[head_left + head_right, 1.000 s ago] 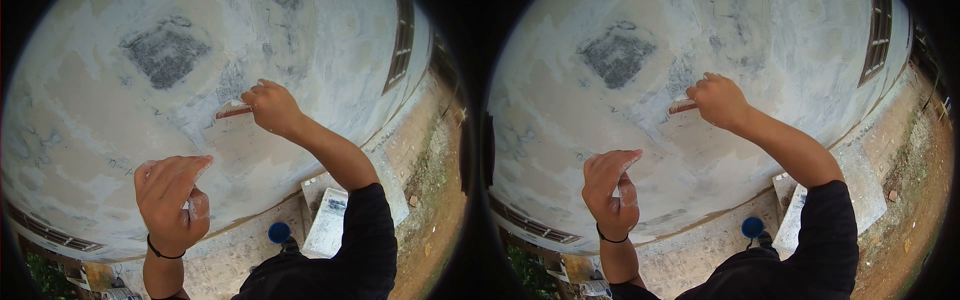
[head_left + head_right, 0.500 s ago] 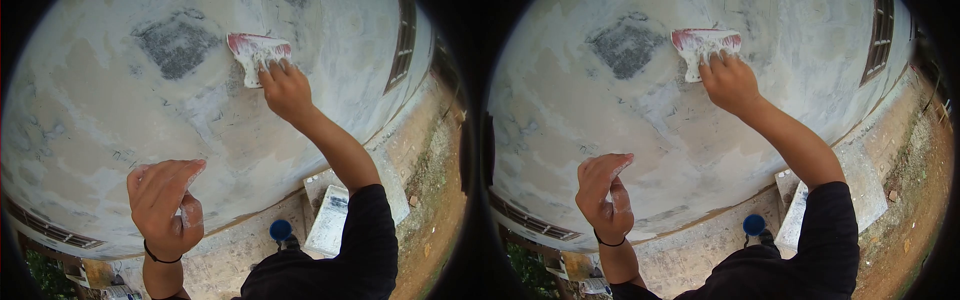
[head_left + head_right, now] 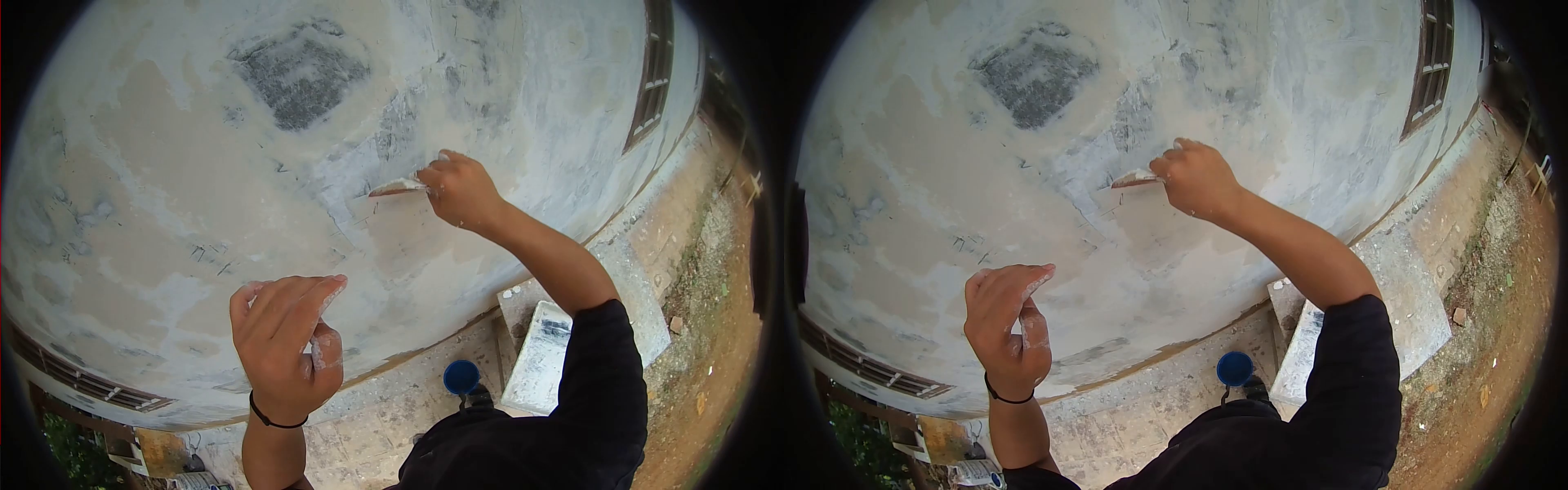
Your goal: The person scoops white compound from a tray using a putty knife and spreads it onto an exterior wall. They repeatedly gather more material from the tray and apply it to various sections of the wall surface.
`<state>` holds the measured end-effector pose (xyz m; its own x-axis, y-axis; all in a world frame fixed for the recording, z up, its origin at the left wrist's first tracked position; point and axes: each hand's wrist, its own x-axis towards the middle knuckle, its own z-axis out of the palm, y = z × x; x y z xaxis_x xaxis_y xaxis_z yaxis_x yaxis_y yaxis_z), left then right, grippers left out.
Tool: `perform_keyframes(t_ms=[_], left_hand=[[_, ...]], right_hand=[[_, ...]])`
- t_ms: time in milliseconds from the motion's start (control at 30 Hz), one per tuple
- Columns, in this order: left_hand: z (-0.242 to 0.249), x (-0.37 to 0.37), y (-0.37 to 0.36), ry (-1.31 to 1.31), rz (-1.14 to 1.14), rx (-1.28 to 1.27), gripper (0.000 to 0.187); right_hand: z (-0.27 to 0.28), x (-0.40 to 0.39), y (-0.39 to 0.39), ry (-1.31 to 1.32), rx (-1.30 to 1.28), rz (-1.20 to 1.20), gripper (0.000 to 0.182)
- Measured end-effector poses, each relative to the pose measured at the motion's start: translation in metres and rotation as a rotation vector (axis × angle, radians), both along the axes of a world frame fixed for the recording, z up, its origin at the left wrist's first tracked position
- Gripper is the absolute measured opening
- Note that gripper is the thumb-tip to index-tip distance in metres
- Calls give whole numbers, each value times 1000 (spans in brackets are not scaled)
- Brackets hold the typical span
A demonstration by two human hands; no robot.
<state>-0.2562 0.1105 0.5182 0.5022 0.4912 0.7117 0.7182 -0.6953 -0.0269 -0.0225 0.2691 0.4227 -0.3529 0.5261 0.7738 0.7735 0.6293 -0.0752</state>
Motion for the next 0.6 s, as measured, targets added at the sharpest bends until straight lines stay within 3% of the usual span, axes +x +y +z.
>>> perform_keyframes(t_ms=[167,233,300,367,433,467,533,600], left_hand=[[5,4,0,6,8,28,36],[7,7,1,11,-1,50,32],[8,10,2,21,-8,55,32],[8,15,2,15,-12,59,32],[8,18,3,6,-15,68,33],[8,20,3,-1,-12,46,36],[6,23,6,-7,-4,18,39],[2,27,11,-16,-29,33,39]], right_hand=[[104,44,26,56,336,-258,26],[130,58,29,45,387,-294,26],[147,65,26,15,485,-242,14],[144,63,13,78,456,-188,15],[130,55,-11,81,496,-316,26],[121,51,-17,93,577,-295,17],[94,37,-11,85,713,-320,20],[50,14,3,29,596,-304,23]])
